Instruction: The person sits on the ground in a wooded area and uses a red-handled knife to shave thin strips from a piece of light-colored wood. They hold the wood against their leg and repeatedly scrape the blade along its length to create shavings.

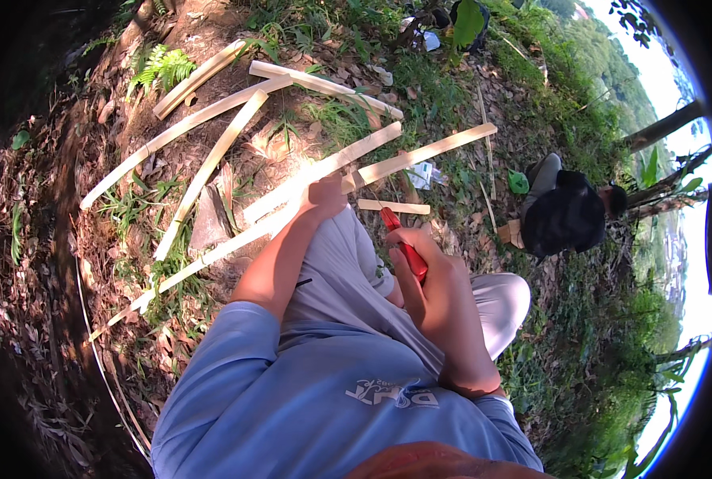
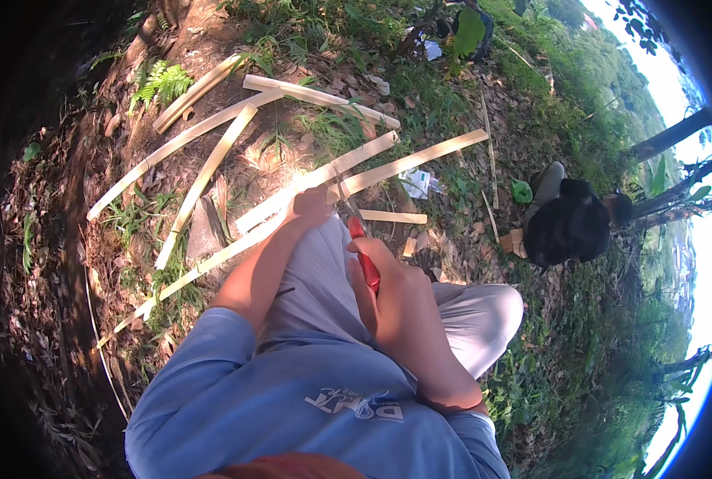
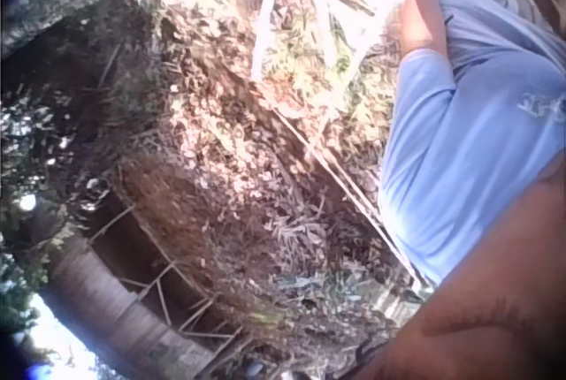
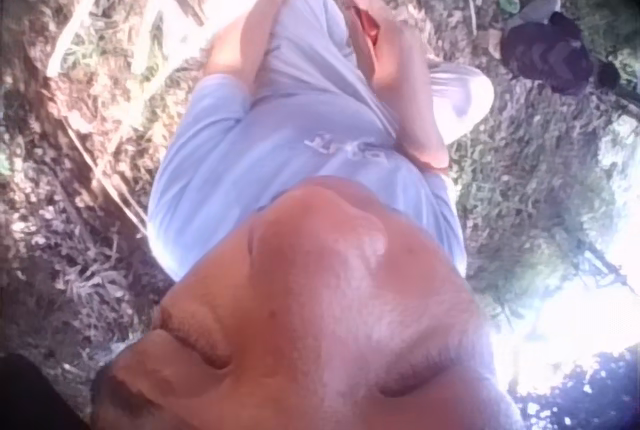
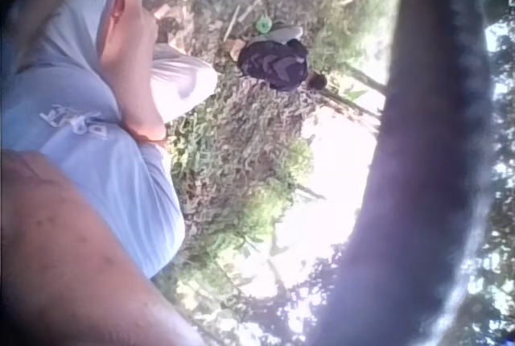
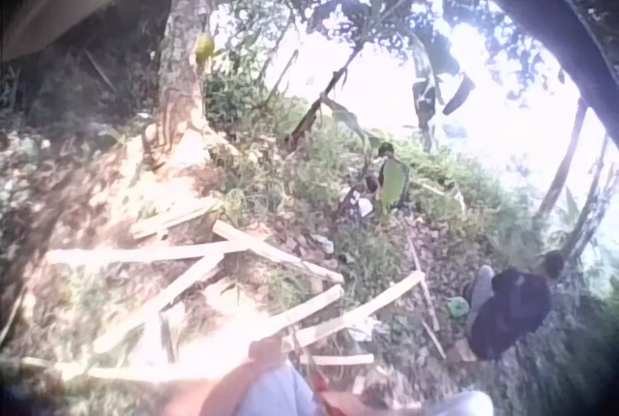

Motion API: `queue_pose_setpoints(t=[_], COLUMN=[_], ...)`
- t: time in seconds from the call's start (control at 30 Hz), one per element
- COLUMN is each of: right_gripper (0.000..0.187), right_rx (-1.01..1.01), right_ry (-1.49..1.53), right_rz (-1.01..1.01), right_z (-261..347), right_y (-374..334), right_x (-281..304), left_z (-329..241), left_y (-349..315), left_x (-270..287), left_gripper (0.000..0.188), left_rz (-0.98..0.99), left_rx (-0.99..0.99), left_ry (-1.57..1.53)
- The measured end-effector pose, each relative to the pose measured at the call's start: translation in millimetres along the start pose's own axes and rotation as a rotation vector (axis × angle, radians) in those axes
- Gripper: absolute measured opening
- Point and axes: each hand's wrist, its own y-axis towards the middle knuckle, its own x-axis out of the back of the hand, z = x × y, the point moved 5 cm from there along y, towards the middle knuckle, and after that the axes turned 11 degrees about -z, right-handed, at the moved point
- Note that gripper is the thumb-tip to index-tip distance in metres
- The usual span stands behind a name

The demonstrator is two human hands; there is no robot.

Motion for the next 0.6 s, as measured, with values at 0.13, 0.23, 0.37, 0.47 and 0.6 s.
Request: queue_pose_setpoints(t=[0.13,0.23,0.37,0.47,0.6], right_gripper=[0.019,0.021,0.019,0.023,0.019], right_rx=[0.043,0.088,-0.035,0.115,-0.033], right_ry=[0.035,0.062,-0.065,0.027,0.029], right_rz=[-0.337,-0.362,0.003,-0.005,-0.280], right_z=[-110,-134,-6,1,-111], right_y=[43,50,9,-1,47], right_x=[-72,-90,-24,-19,-73], left_z=[-18,-32,-14,-7,-19], left_y=[2,4,-6,-7,0], left_x=[1,3,19,21,10], left_gripper=[0.044,0.047,0.049,0.043,0.043], left_rz=[-0.030,0.053,0.121,0.067,0.025], left_rx=[-0.028,-0.056,0.052,0.094,0.035], left_ry=[-0.086,-0.001,0.037,-0.009,-0.098])
